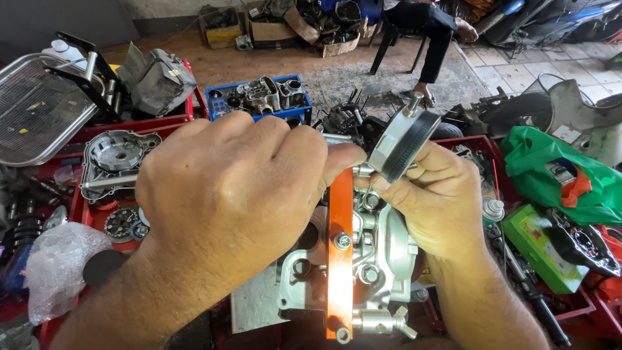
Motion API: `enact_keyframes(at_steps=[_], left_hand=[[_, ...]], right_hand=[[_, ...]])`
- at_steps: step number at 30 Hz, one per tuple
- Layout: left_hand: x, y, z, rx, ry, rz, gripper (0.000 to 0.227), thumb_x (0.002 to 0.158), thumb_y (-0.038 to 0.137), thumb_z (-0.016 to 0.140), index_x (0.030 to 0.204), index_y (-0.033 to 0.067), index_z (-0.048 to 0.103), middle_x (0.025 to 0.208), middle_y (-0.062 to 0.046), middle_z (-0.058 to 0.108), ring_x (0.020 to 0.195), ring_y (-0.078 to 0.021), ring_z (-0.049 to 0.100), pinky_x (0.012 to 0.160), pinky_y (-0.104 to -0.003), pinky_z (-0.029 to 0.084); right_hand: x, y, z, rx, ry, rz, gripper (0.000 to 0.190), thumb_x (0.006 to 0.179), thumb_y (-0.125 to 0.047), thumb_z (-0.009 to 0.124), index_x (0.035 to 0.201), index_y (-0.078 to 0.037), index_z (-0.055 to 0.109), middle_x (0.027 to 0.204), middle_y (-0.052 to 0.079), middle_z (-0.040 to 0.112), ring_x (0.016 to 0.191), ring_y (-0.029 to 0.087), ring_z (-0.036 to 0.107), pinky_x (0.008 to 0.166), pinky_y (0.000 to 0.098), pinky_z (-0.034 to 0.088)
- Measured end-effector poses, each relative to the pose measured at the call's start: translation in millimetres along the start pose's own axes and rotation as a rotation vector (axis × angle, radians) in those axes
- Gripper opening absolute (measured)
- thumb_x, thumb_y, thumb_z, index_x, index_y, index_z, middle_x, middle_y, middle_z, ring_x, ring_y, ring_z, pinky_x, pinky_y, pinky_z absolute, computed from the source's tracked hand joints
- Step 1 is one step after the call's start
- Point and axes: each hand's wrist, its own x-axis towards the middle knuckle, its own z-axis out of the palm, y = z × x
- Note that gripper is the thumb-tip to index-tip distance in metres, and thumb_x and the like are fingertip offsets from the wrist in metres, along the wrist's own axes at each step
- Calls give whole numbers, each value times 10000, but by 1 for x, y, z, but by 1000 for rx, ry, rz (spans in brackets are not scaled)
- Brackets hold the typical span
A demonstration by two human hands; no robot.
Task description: The person assembles a mechanical component, likely a carburetor, by attaching a circular part with a black ring to a silver and orange body. They use a wrench to tighten a bolt on the assembly and then use a cloth to wipe the part.
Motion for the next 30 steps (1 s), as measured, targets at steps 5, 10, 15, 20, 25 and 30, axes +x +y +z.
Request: enact_keyframes(at_steps=[5, 10, 15, 20, 25, 30], left_hand=[[0, 0, 0, -2, 0, -4, 705, 1229, 657, 648, 718, 232, 414, 636, 55, 370, 579, -175, 420, 510, -341, 320], [0, 4, -3, 12, -18, -20, 737, 1234, 669, 720, 719, 235, 422, 633, 59, 385, 575, -168, 428, 506, -340, 323], [2, 12, -10, 61, -64, -51, 733, 1239, 685, 732, 731, 251, 431, 646, 60, 418, 610, -179, 505, 533, -355, 364], [1, 18, -11, 107, -37, -82, 622, 1240, 600, 622, 752, 251, 457, 659, 49, 416, 592, -188, 478, 527, -356, 365], [1, 16, -11, 109, -41, -72, 669, 1247, 629, 666, 740, 254, 443, 655, 53, 417, 599, -178, 474, 529, -350, 361], [1, 14, -8, 90, -33, -75, 666, 1238, 640, 655, 741, 253, 439, 657, 56, 421, 606, -184, 499, 533, -358, 373]], right_hand=[[-1, 1, -1, -24, 26, 23, 196, 822, -31, 802, 973, 14, 686, 957, 138, 765, 849, 228, 785, 864, 350, 714], [0, -1, 0, -91, 6, -21, 196, 833, -85, 808, 980, -12, 701, 940, 108, 759, 821, 206, 788, 820, 318, 719], [0, -3, 2, -58, 4, -1, 237, 852, -96, 791, 1038, 11, 688, 970, 127, 752, 845, 202, 776, 839, 328, 714], [-1, -2, 1, -39, 17, 26, 244, 842, -94, 793, 1021, 18, 668, 964, 140, 759, 852, 221, 787, 840, 362, 719], [-2, -1, 0, -55, 17, 13, 253, 845, -82, 794, 1045, 14, 672, 963, 125, 759, 857, 221, 789, 844, 350, 715], [0, -1, 0, -102, 0, -35, 261, 844, -100, 797, 1048, 22, 689, 973, 134, 760, 853, 239, 796, 817, 326, 713]])
